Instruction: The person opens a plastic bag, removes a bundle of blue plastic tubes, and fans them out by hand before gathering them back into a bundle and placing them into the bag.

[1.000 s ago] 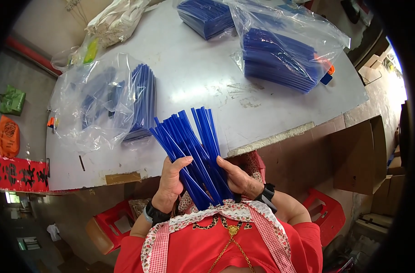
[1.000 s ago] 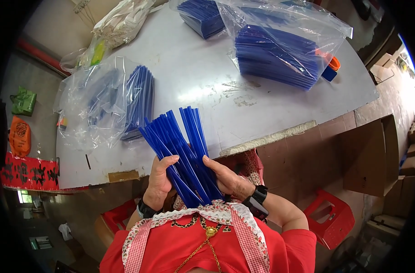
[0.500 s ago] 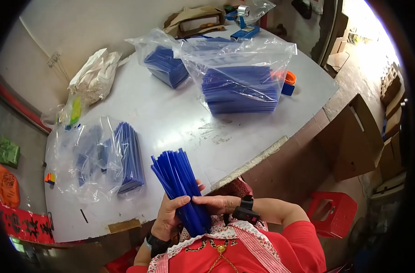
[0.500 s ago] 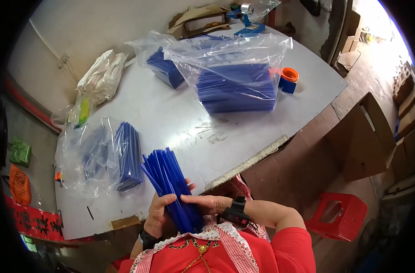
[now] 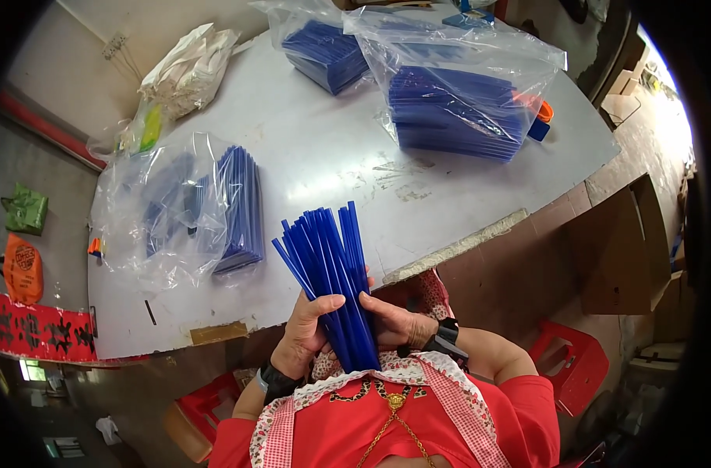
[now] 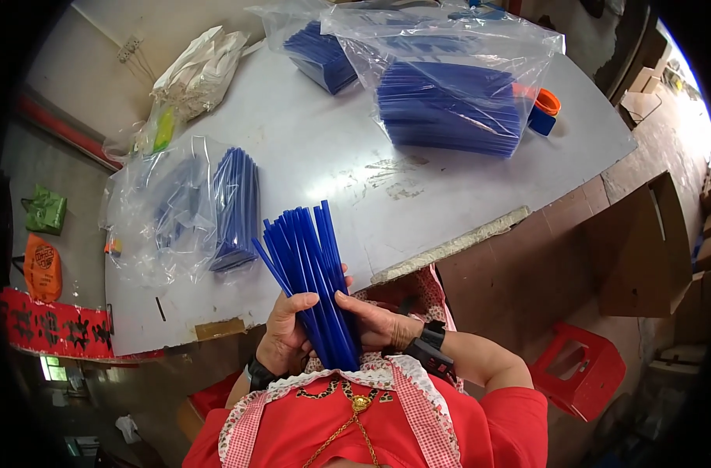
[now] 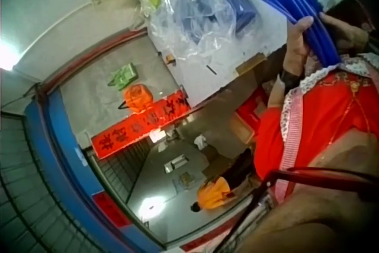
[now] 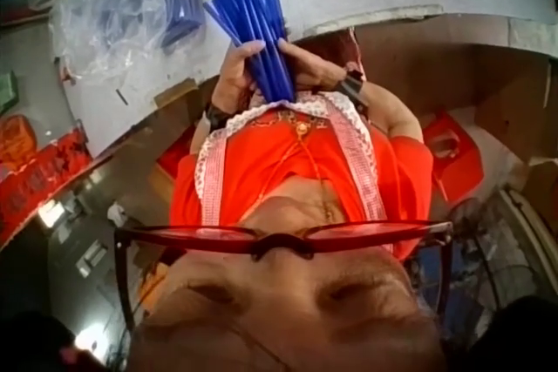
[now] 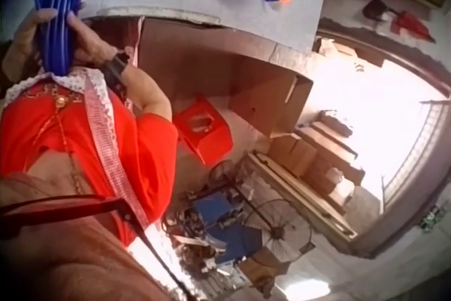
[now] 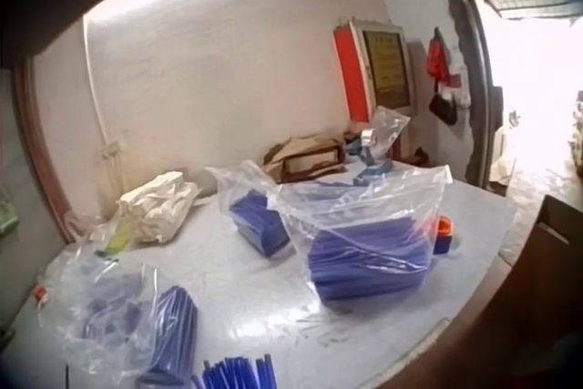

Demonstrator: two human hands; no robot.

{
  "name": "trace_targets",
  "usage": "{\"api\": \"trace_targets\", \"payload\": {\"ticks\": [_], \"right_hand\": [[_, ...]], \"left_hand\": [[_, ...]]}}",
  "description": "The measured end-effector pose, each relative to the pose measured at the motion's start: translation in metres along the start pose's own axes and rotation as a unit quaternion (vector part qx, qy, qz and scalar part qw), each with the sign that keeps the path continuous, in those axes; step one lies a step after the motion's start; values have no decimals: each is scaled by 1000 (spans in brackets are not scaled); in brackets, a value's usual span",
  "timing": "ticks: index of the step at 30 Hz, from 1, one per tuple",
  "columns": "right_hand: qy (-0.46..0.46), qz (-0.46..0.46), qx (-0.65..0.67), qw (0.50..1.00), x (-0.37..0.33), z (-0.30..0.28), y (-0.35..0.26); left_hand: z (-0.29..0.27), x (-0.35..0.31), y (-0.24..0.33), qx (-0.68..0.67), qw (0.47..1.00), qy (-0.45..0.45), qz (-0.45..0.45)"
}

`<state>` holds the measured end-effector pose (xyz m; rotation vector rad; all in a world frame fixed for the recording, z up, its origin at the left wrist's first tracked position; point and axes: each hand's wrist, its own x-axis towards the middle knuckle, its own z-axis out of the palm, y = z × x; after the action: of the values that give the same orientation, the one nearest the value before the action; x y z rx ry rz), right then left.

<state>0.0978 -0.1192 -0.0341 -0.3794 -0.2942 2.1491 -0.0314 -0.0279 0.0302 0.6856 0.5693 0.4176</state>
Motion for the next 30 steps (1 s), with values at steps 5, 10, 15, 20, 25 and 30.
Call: {"api": "trace_targets", "payload": {"ticks": [5, 10, 15, 20, 25, 30], "right_hand": [[40, 11, -8, 999, -1, 7, -3], [106, 29, -4, 994, 1, 5, 4], [81, 17, 3, 997, 6, 6, -2], [24, 2, -15, 1000, 6, -3, -4], [-56, 50, 72, 995, 2, -13, -6], [-15, -13, 20, 1000, -9, -2, -10]], "left_hand": [[0, 0, 2, 4, 1000, 7, -5], [2, 4, 5, 38, 997, 1, -63], [-16, 19, 2, 50, 996, 24, -65], [-9, 34, 7, 27, 999, 17, -39], [13, 33, 11, 63, 996, -21, -59], [12, 39, 10, 98, 993, -41, -45]]}}
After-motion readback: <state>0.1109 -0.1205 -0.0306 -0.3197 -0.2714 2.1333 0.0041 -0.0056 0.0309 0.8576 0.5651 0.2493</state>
